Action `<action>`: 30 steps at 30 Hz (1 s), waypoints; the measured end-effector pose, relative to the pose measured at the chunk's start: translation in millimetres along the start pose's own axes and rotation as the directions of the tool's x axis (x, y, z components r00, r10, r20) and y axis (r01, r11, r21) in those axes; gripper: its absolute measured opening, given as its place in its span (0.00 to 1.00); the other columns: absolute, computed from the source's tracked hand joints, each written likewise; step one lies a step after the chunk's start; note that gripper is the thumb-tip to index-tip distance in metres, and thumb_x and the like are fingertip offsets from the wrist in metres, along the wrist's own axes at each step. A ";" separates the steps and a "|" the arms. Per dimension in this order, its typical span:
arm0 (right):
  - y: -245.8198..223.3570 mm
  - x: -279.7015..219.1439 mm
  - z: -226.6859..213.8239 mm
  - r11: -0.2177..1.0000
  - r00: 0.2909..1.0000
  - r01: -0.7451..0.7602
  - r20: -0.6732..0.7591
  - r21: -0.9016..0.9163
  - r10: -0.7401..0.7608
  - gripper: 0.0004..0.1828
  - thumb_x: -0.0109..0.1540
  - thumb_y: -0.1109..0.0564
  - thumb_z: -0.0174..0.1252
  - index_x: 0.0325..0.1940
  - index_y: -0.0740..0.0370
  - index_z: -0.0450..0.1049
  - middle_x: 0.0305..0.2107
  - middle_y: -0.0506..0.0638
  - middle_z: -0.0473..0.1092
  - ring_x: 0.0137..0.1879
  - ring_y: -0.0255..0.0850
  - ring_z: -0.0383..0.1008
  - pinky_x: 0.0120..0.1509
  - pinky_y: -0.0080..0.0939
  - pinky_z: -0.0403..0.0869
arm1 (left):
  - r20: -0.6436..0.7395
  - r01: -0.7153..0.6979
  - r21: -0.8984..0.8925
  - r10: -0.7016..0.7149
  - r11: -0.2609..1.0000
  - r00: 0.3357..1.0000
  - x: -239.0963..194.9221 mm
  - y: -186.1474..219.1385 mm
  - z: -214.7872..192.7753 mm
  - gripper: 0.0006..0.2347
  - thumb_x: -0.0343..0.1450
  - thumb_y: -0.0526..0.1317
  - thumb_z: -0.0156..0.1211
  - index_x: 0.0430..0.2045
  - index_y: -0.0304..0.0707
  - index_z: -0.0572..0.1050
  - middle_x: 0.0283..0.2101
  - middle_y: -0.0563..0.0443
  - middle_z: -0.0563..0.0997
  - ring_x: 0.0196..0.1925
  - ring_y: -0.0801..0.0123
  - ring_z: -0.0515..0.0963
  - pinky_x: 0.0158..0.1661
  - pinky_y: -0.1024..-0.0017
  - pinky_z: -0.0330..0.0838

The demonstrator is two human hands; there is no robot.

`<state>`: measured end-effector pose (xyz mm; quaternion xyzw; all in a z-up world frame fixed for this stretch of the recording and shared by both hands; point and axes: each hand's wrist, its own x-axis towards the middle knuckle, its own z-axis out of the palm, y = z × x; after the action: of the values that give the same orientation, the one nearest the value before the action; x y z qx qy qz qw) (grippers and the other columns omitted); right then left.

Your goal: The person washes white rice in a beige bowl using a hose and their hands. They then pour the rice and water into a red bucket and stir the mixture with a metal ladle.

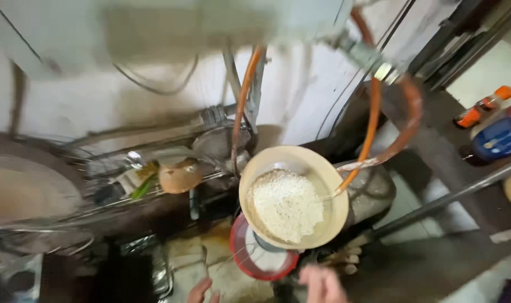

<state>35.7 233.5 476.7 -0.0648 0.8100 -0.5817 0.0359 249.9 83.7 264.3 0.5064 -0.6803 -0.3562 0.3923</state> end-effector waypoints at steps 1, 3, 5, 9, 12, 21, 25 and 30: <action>-83.8 26.2 -2.2 0.999 1.000 0.004 -0.007 -0.039 -0.005 0.12 0.58 0.55 0.55 0.23 0.58 0.80 0.16 0.45 0.76 0.30 0.34 0.76 0.44 0.34 0.72 | -0.023 0.039 -0.076 -0.040 0.996 0.999 -6.6 26.7 -17.8 0.16 0.61 0.42 0.67 0.43 0.52 0.82 0.47 0.57 0.84 0.49 0.73 0.82 0.43 0.76 0.76; -145.8 56.5 -16.0 0.993 0.990 0.018 0.141 -0.116 -0.001 0.15 0.61 0.53 0.52 0.24 0.60 0.77 0.17 0.47 0.76 0.30 0.36 0.76 0.45 0.35 0.72 | 0.002 0.040 -0.114 -0.040 0.993 0.999 18.7 120.9 -47.0 0.15 0.62 0.37 0.67 0.42 0.50 0.82 0.49 0.55 0.84 0.49 0.73 0.83 0.44 0.76 0.76; -179.5 87.5 -16.5 0.983 0.957 0.047 0.289 -0.177 0.006 0.18 0.64 0.51 0.49 0.25 0.61 0.75 0.19 0.49 0.77 0.30 0.38 0.77 0.46 0.37 0.71 | 0.017 0.033 -0.153 -0.031 0.988 0.999 44.6 198.0 -67.4 0.14 0.62 0.33 0.67 0.41 0.48 0.82 0.50 0.53 0.83 0.48 0.73 0.83 0.46 0.76 0.77; -192.8 143.6 1.6 0.987 0.843 0.019 0.534 -0.161 0.070 0.12 0.64 0.60 0.45 0.32 0.65 0.73 0.28 0.55 0.79 0.36 0.40 0.79 0.44 0.37 0.75 | 0.169 0.079 -0.187 -0.047 0.979 0.985 91.7 304.9 -65.5 0.12 0.67 0.40 0.63 0.43 0.41 0.81 0.49 0.49 0.83 0.51 0.65 0.80 0.51 0.70 0.74; -178.1 171.1 16.0 0.973 0.795 -0.226 0.570 -0.042 0.209 0.10 0.65 0.66 0.49 0.44 0.70 0.76 0.33 0.63 0.79 0.35 0.49 0.80 0.43 0.41 0.79 | 0.250 0.174 -0.211 -0.119 0.962 0.961 118.2 321.3 -13.0 0.15 0.69 0.42 0.60 0.48 0.39 0.79 0.52 0.48 0.82 0.53 0.65 0.80 0.53 0.69 0.74; -192.8 225.3 8.6 0.992 0.970 -0.061 0.230 -0.107 0.084 0.15 0.62 0.58 0.62 0.51 0.61 0.69 0.41 0.52 0.74 0.42 0.39 0.74 0.47 0.39 0.72 | 0.312 0.424 0.376 -0.543 0.824 0.779 169.3 304.2 133.7 0.30 0.73 0.41 0.43 0.71 0.39 0.42 0.75 0.36 0.43 0.77 0.46 0.41 0.71 0.51 0.40; -227.4 251.4 21.4 0.940 0.843 -0.103 0.473 -0.326 0.256 0.37 0.61 0.54 0.57 0.74 0.53 0.55 0.50 0.51 0.70 0.57 0.47 0.71 0.63 0.48 0.66 | -0.020 0.481 0.309 -0.500 0.820 0.866 160.8 293.6 174.1 0.30 0.75 0.54 0.24 0.70 0.33 0.48 0.70 0.34 0.56 0.68 0.37 0.56 0.62 0.41 0.48; -182.3 272.4 25.5 0.934 0.836 -0.009 0.511 -0.356 0.203 0.31 0.61 0.50 0.56 0.68 0.58 0.63 0.55 0.53 0.67 0.54 0.45 0.73 0.53 0.45 0.74 | 0.169 0.618 0.129 -0.631 0.776 0.757 173.9 342.3 152.9 0.23 0.73 0.39 0.40 0.64 0.30 0.58 0.47 0.43 0.63 0.46 0.60 0.59 0.43 0.65 0.49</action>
<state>-218.7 112.3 645.8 -0.1852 0.8571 -0.3885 0.2832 -58.3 8.5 529.3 0.6775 -0.5200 -0.4940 0.1631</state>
